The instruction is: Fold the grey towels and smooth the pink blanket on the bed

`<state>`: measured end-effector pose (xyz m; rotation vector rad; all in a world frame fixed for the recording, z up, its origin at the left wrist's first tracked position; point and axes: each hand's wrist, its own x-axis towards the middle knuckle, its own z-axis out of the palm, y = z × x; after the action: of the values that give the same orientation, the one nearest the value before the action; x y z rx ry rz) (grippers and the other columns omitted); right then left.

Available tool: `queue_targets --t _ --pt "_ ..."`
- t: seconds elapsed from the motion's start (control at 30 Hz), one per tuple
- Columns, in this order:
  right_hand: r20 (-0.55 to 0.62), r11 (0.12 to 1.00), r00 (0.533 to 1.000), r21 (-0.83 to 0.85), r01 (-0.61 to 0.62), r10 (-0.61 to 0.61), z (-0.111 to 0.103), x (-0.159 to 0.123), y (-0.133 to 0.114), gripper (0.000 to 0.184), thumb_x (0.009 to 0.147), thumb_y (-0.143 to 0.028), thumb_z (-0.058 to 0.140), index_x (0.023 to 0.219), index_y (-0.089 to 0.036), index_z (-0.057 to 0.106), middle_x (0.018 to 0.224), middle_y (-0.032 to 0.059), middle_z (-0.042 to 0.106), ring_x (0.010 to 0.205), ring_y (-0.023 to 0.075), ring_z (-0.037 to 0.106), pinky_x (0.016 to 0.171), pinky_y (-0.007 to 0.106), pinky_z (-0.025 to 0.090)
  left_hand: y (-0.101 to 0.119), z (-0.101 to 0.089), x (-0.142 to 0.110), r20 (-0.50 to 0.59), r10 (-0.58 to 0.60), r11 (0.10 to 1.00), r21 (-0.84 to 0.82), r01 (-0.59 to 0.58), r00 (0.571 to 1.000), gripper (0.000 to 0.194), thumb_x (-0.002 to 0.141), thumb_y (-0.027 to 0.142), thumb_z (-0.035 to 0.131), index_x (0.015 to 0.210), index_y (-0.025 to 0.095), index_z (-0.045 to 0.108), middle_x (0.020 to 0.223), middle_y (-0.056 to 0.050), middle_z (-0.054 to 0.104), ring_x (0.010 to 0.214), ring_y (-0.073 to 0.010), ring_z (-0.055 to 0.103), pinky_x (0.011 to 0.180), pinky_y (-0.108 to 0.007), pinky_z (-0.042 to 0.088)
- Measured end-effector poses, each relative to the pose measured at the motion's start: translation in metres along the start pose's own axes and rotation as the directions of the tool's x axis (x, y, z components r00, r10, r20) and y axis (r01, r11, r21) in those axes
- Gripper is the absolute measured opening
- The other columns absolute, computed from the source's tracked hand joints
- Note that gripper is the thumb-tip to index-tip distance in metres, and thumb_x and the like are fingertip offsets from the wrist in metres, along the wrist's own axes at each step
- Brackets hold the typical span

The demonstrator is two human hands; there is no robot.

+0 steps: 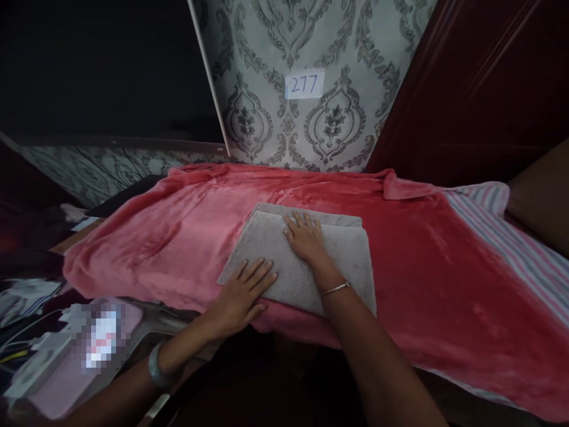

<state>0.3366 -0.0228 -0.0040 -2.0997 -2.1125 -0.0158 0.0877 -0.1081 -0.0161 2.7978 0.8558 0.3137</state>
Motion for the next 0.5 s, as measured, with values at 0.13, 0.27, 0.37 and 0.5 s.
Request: queue_targets --t 0.13,0.27,0.37,0.5 --pt "0.016 1.000 1.000 -0.006 -0.006 0.006 -0.002 0.000 -0.001 0.056 0.107 -0.041 0.029 0.162 -0.033 0.033 0.170 0.0037 0.026 0.156 0.0304 0.022 0.122 0.057 0.021 0.009 0.002 -0.021 -0.115 0.018 0.985 -0.167 -0.037 0.993 0.048 0.104 0.033 0.041 0.151 0.033 0.050 0.159 -0.002 0.049 0.152 -0.0213 0.037 0.128 -0.053 0.028" --pt "0.009 1.000 1.000 -0.008 0.000 0.000 -0.001 0.000 0.000 0.056 0.107 -0.042 0.029 0.162 -0.032 0.034 0.170 0.0045 0.026 0.155 0.0309 0.024 0.122 0.058 0.022 -0.006 -0.021 0.008 -0.233 -0.048 0.972 -0.236 -0.008 0.971 0.049 0.104 0.029 0.033 0.147 0.030 0.056 0.151 -0.003 0.058 0.143 -0.0202 0.051 0.121 -0.046 0.041" --pt "0.002 1.000 1.000 -0.009 0.005 -0.005 0.000 0.001 0.001 0.056 0.107 -0.042 0.028 0.162 -0.033 0.034 0.170 0.0046 0.027 0.155 0.0306 0.025 0.121 0.058 0.023 -0.035 -0.039 0.054 -0.199 -0.142 0.986 -0.113 0.121 0.970 0.056 0.101 0.028 0.038 0.157 0.022 0.042 0.164 -0.008 0.042 0.153 -0.0238 0.035 0.126 -0.051 0.031" --pt "-0.008 1.000 1.000 -0.011 0.002 -0.002 0.000 0.000 0.000 0.056 0.107 -0.042 0.028 0.162 -0.032 0.034 0.169 0.0036 0.027 0.154 0.0294 0.026 0.121 0.056 0.024 -0.072 -0.044 0.102 -0.100 -0.333 0.942 -0.008 0.334 0.937 0.062 0.098 0.026 0.042 0.160 0.016 0.035 0.170 -0.012 0.025 0.159 -0.0267 0.019 0.128 -0.054 0.023"
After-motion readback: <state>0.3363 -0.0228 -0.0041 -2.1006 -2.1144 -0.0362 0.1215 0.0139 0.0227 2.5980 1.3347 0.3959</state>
